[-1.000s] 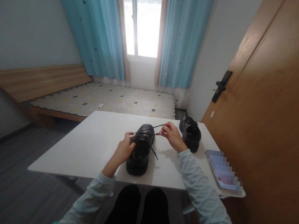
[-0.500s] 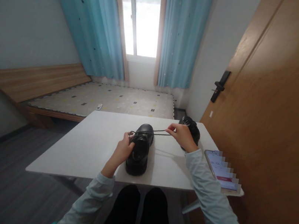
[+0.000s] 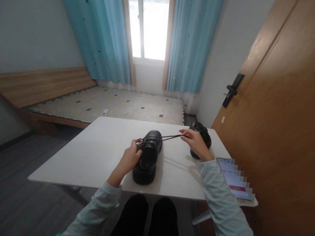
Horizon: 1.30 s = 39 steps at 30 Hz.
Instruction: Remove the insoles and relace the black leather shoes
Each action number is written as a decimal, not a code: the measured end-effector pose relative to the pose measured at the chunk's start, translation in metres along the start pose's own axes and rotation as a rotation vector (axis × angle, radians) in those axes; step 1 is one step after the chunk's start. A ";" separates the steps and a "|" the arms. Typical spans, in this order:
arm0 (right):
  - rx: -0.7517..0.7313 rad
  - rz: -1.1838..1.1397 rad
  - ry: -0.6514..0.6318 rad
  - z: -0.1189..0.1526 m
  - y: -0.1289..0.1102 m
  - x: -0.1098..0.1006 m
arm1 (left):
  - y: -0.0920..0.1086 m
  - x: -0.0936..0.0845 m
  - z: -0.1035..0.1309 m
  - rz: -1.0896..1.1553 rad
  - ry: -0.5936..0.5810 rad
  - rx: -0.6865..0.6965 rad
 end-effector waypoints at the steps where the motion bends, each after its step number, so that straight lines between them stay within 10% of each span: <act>1: 0.044 -0.144 0.045 0.001 -0.001 -0.004 | 0.001 0.000 0.000 0.005 0.002 0.006; 6: 0.170 -0.545 0.105 0.009 -0.008 -0.011 | 0.000 0.001 0.001 0.010 0.002 0.017; 22: 0.051 -0.127 0.350 0.018 -0.050 -0.033 | -0.003 0.002 -0.002 0.066 0.038 0.094; 30: 0.110 -0.109 0.076 0.017 -0.049 0.020 | 0.010 -0.014 -0.001 0.002 0.157 0.232; 39: -0.035 0.277 -0.150 0.023 -0.040 0.091 | 0.018 -0.022 -0.019 0.040 -0.029 0.182</act>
Point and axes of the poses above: each hand's wrist, its own z-axis away from the middle knuckle, its own x-axis out of the palm, y = z × x, the point moved 6 cm from there along -z, towards the middle knuckle, and after that the axes turned 1 degree about -z, right-handed, at the moved point
